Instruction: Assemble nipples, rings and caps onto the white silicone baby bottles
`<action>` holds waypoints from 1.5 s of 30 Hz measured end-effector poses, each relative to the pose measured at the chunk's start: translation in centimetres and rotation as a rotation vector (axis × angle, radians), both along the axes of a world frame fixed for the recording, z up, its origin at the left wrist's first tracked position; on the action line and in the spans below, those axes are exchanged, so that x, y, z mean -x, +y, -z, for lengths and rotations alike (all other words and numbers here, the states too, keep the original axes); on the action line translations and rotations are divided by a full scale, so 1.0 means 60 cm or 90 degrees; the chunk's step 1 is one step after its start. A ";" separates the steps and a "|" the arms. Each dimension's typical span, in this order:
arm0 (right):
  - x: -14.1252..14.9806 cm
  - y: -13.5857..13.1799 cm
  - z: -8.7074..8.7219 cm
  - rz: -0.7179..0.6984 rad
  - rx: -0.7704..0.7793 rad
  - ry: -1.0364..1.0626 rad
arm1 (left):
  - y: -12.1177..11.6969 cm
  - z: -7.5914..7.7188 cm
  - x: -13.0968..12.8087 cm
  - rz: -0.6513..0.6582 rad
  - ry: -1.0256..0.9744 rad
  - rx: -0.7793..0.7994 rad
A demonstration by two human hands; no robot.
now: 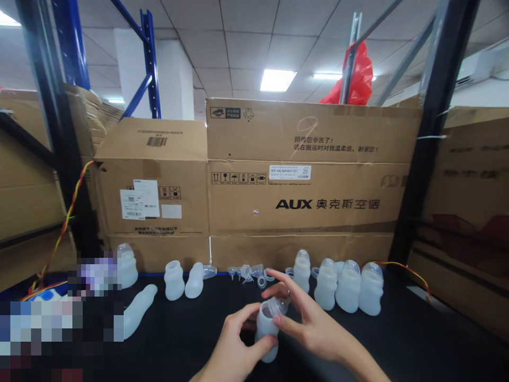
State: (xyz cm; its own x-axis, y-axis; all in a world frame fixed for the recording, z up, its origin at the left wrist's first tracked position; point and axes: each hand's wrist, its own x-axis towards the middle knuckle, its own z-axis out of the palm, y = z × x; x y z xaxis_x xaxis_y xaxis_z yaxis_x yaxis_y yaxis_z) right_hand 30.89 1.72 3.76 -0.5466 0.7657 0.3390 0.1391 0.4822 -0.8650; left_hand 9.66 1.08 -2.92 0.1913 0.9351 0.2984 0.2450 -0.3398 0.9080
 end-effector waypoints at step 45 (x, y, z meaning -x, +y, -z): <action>0.019 0.007 -0.009 0.092 -0.079 0.107 | -0.016 -0.030 -0.004 0.045 -0.002 0.025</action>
State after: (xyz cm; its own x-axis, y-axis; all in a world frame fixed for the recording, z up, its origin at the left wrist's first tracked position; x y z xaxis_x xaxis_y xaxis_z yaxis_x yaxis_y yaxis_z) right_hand 29.75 2.17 4.31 -0.3630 0.7784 0.5123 0.0736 0.5720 -0.8170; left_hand 9.88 0.14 -1.12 0.2561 0.9304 0.2621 0.2196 -0.3200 0.9216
